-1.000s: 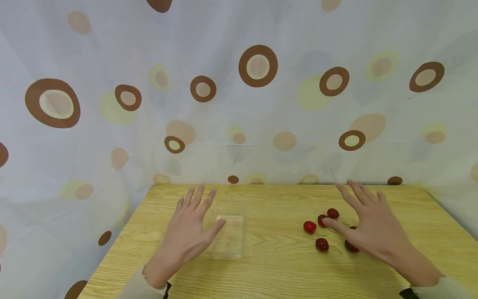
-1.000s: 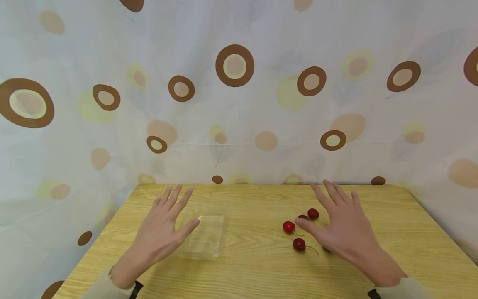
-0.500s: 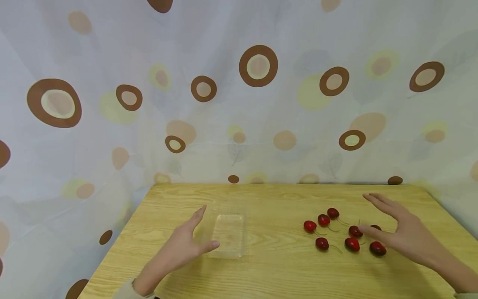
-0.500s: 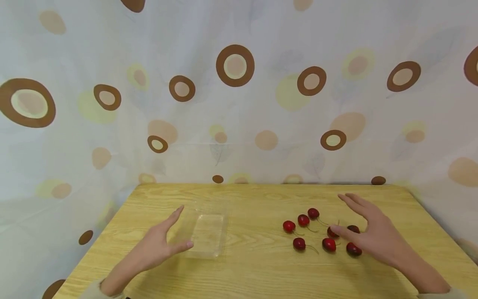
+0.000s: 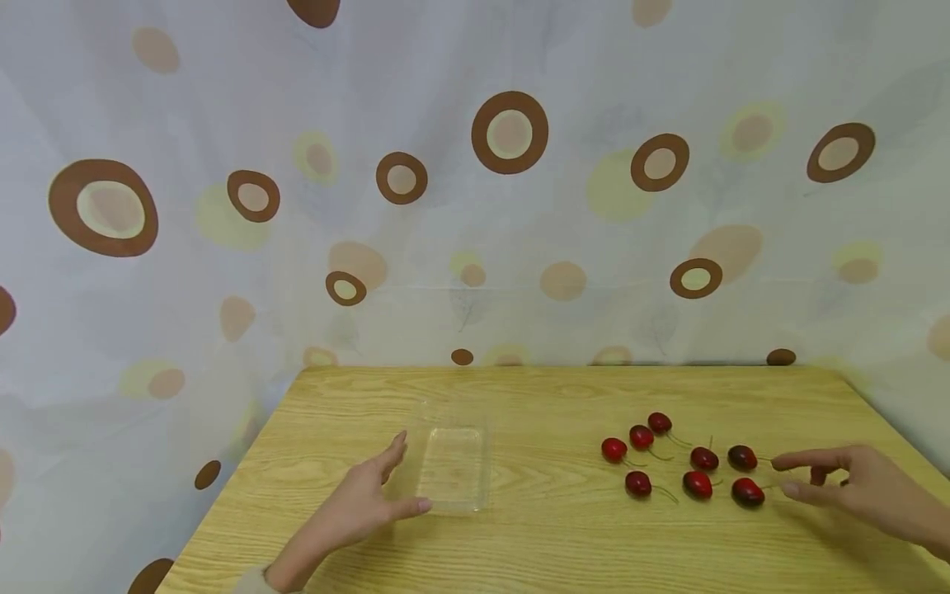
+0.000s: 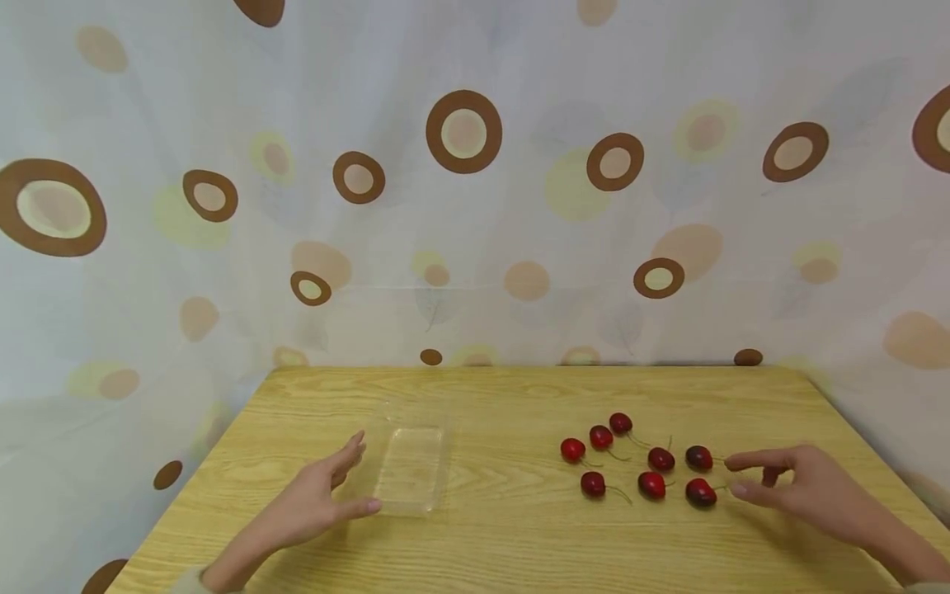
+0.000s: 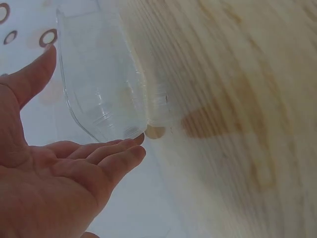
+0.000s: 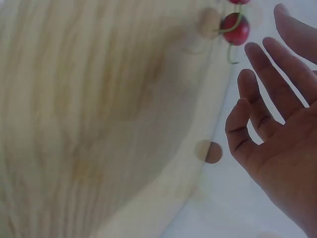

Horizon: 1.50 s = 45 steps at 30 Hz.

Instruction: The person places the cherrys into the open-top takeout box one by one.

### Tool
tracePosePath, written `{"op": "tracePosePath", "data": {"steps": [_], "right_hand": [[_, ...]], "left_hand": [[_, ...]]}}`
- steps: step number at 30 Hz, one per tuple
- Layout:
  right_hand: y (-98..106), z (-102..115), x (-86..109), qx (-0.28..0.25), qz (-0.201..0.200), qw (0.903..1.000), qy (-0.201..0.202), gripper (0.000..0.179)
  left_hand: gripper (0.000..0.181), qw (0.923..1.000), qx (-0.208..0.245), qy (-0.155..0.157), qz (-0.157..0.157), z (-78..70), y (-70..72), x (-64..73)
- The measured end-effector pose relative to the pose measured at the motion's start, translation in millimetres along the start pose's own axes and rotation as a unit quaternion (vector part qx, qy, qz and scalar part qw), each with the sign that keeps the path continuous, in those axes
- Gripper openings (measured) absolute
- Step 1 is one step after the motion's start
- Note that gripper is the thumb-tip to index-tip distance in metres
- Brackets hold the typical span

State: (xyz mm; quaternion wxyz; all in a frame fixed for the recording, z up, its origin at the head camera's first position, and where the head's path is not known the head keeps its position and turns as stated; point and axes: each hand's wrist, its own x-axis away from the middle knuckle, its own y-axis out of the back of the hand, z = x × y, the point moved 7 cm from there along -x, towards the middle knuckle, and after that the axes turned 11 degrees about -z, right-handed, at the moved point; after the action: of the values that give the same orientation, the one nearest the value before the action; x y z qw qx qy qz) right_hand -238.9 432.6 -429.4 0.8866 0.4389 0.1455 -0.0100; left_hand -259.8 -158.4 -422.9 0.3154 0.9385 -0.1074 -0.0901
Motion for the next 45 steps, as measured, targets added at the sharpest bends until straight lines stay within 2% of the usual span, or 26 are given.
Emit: {"op": "tracePosePath", "data": {"steps": [5, 9, 17, 28, 34, 45], "right_hand": [[-5.0, -10.3, -0.5, -0.030, 0.020, 0.9987, 0.036, 0.022], [-4.6, -10.9, -4.6, -0.011, 0.016, 0.9976, 0.067, 0.019], [-8.4, -13.1, -11.8, -0.015, 0.039, 0.9973, 0.060, 0.019], [-13.5, -15.4, -18.2, -0.024, 0.060, 0.9940, 0.088, 0.011], [-13.4, -16.4, -16.2, -0.033, 0.055, 0.9918, 0.110, 0.018], [-16.2, -15.6, -15.0, -0.048, 0.047, 0.9920, 0.107, 0.021]], "left_hand": [[0.102, 0.9999, 0.016, 0.004, 0.005, 3.4, 1.9, 0.1], [0.096, 0.9998, 0.016, -0.001, 0.006, 2.9, 3.6, 1.7], [0.100, 0.9999, 0.014, 0.001, 0.003, 1.7, 5.7, 2.3], [0.101, 0.9990, 0.041, 0.014, 0.010, 2.6, 3.2, 1.8], [0.102, 0.9989, 0.043, 0.005, 0.015, 1.7, -2.5, -3.2], [0.102, 0.9984, 0.051, 0.018, 0.015, 1.9, -2.4, -2.7]]}}
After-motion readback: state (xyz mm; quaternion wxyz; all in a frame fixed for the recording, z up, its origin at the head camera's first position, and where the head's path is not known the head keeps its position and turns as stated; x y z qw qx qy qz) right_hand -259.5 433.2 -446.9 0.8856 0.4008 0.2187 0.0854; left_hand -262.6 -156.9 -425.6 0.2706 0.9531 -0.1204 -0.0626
